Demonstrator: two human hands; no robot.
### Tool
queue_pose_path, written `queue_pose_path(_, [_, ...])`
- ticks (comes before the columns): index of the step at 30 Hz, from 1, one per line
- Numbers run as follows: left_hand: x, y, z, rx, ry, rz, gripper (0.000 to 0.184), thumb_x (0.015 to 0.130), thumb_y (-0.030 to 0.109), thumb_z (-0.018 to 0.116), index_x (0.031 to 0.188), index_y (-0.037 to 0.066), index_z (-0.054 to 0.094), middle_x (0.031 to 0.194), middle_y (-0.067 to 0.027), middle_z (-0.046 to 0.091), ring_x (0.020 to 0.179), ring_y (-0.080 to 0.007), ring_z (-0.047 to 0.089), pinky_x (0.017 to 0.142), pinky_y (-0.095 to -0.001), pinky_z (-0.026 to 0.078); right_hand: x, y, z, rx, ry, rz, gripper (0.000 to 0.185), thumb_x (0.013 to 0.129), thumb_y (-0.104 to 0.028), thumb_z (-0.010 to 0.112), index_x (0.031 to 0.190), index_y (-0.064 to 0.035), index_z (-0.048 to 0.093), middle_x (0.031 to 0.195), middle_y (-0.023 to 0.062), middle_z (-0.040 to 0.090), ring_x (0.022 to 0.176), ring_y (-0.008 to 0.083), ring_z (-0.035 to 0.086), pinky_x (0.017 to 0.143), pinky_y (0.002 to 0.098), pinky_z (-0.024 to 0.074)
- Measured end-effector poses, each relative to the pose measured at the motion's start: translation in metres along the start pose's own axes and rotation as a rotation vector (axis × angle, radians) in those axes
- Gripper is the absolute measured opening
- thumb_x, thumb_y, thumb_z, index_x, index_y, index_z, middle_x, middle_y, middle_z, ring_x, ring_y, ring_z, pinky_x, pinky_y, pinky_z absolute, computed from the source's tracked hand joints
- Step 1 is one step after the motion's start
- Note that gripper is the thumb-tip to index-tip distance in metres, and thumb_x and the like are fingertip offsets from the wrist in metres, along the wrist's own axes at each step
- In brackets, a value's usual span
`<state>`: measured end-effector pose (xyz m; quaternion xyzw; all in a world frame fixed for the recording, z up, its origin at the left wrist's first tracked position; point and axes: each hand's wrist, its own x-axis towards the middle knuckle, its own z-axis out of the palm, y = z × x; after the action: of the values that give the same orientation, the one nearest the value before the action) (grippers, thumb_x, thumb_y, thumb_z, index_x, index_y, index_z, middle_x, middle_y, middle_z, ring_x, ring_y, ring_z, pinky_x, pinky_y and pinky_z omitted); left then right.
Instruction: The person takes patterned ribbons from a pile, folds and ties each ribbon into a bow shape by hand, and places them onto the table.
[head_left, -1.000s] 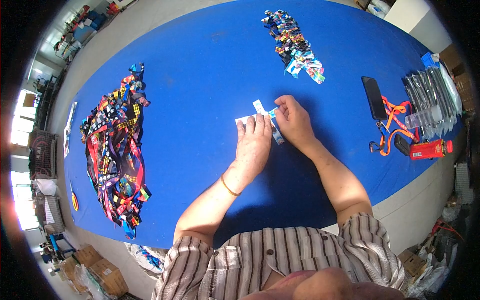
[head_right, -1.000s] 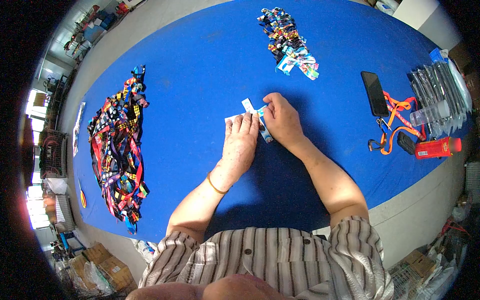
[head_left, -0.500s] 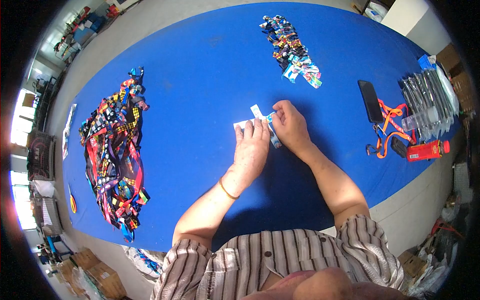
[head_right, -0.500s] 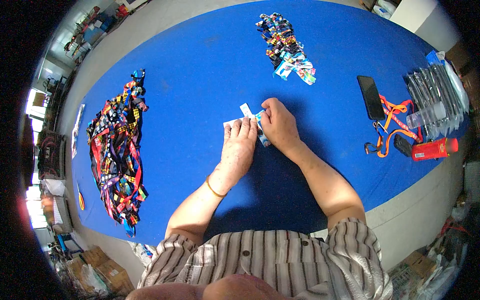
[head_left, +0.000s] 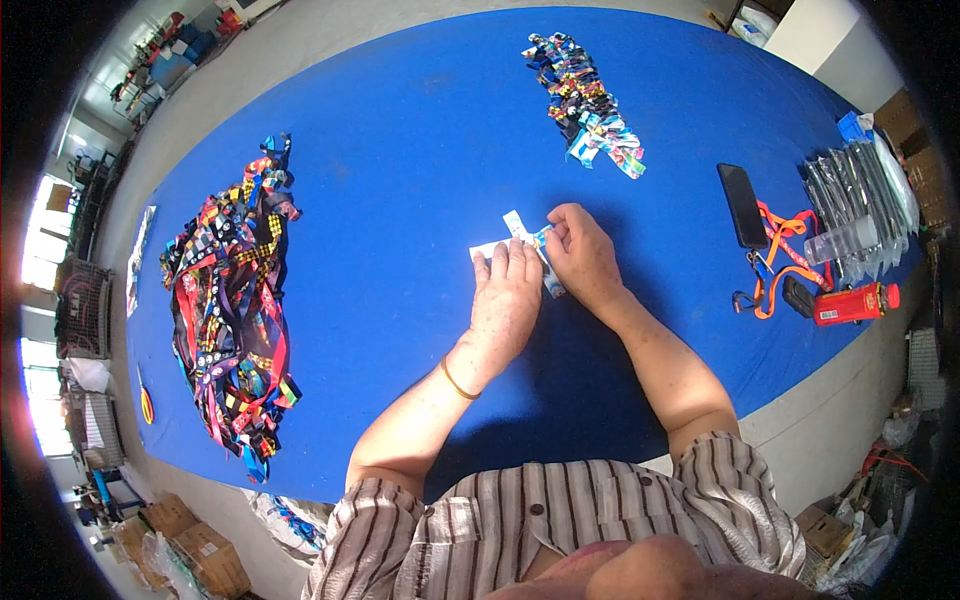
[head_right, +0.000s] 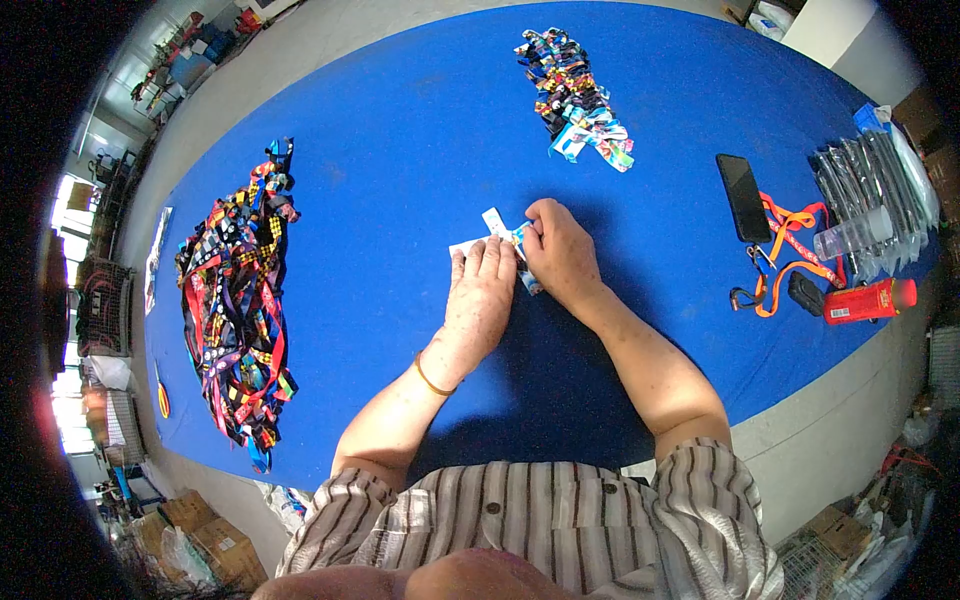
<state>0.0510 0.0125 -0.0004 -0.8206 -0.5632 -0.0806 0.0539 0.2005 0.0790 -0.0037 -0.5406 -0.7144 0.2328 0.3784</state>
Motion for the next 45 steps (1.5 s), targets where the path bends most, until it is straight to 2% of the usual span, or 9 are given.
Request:
queue_pose_path(24, [0.001, 0.0, 0.001, 0.084, 0.037, 0.057, 0.054, 0.088, 0.013, 0.061, 0.135, -0.011, 0.05, 0.135, -0.027, 0.054, 0.126, -0.0393, 0.054, 0.104, -0.0587, 0.046, 0.0, 0.001, 0.002, -0.01, 0.046, -0.02, 0.021, 0.086, -0.008, 0.068, 0.104, -0.0046, 0.058, 0.091, 0.0133, 0.062, 0.081, 0.0307, 0.064, 0.073, 0.0433, 0.0532])
queue_pose_path(30, [0.002, 0.002, -0.006, 0.045, -0.028, 0.035, 0.058, 0.086, 0.009, 0.061, 0.14, -0.008, 0.047, 0.139, -0.0255, 0.052, 0.129, -0.04, 0.053, 0.108, -0.0568, 0.044, 0.002, 0.005, 0.004, -0.023, 0.088, -0.058, 0.022, 0.084, -0.006, 0.07, 0.103, -0.005, 0.058, 0.092, 0.0132, 0.06, 0.083, 0.031, 0.063, 0.073, 0.0429, 0.0529])
queue_pose_path(36, [0.001, 0.004, -0.002, 0.056, 0.043, 0.034, 0.052, 0.081, 0.009, 0.063, 0.129, -0.009, 0.054, 0.127, -0.0232, 0.055, 0.119, -0.0381, 0.057, 0.105, -0.0556, 0.046, 0.0, 0.011, 0.005, 0.016, 0.149, -0.126, 0.012, 0.087, -0.007, 0.066, 0.099, -0.0046, 0.063, 0.09, 0.0155, 0.064, 0.084, 0.0337, 0.065, 0.075, 0.0434, 0.0532])
queue_pose_path(38, [0.001, 0.002, 0.011, 0.029, 0.167, 0.039, 0.039, 0.08, 0.009, 0.063, 0.117, -0.005, 0.059, 0.112, -0.018, 0.056, 0.108, -0.0346, 0.057, 0.096, -0.0526, 0.05, 0.004, 0.023, 0.008, -0.044, 0.208, -0.257, 0.01, 0.09, -0.009, 0.064, 0.099, -0.005, 0.064, 0.093, 0.017, 0.067, 0.088, 0.035, 0.066, 0.078, 0.0425, 0.0541])
queue_pose_path(39, [-0.001, 0.0, 0.005, -0.016, 0.118, 0.038, 0.033, 0.082, 0.009, 0.061, 0.113, -0.002, 0.059, 0.109, -0.0176, 0.056, 0.107, -0.0341, 0.057, 0.096, -0.0529, 0.048, 0.005, 0.028, 0.009, -0.029, 0.199, -0.219, 0.01, 0.091, -0.01, 0.064, 0.099, -0.0051, 0.065, 0.092, 0.0164, 0.068, 0.087, 0.0336, 0.067, 0.078, 0.0412, 0.0545])
queue_pose_path(40, [-0.003, -0.004, 0.011, -0.182, 0.212, 0.016, 0.029, 0.084, 0.009, 0.059, 0.111, -0.002, 0.058, 0.108, -0.0192, 0.056, 0.106, -0.0353, 0.056, 0.1, -0.0527, 0.045, 0.005, 0.029, 0.011, -0.017, 0.19, -0.179, 0.01, 0.092, -0.012, 0.064, 0.099, -0.0051, 0.065, 0.092, 0.0158, 0.068, 0.086, 0.0322, 0.068, 0.078, 0.0398, 0.0549])
queue_pose_path(42, [-0.01, -0.011, -0.016, -0.269, 0.256, 0.045, 0.024, 0.085, 0.007, 0.056, 0.108, -0.002, 0.057, 0.107, -0.0198, 0.055, 0.105, -0.0366, 0.056, 0.098, -0.0525, 0.045, 0.002, 0.021, 0.008, 0.025, 0.16, -0.05, 0.011, 0.092, -0.013, 0.066, 0.099, -0.0049, 0.066, 0.09, 0.0135, 0.068, 0.082, 0.0275, 0.067, 0.076, 0.0371, 0.055])
queue_pose_path(43, [-0.014, -0.015, -0.027, -0.281, 0.333, 0.033, 0.02, 0.082, 0.003, 0.056, 0.102, -0.001, 0.057, 0.104, -0.0196, 0.055, 0.102, -0.0374, 0.056, 0.094, -0.0511, 0.046, 0.001, 0.022, 0.008, 0.01, 0.167, -0.049, 0.012, 0.092, -0.013, 0.066, 0.1, -0.0049, 0.066, 0.09, 0.0127, 0.068, 0.081, 0.0256, 0.067, 0.075, 0.0365, 0.0549])
queue_pose_path(45, [-0.025, -0.034, -0.037, -0.276, 0.271, -0.037, 0.018, 0.079, 0.001, 0.059, 0.097, -0.001, 0.058, 0.101, -0.0193, 0.057, 0.098, -0.0378, 0.058, 0.09, -0.0502, 0.047, 0.002, 0.023, 0.008, 0.032, 0.143, 0.026, 0.013, 0.092, -0.012, 0.067, 0.102, -0.0038, 0.065, 0.089, 0.0117, 0.068, 0.08, 0.0219, 0.067, 0.075, 0.0354, 0.0549])
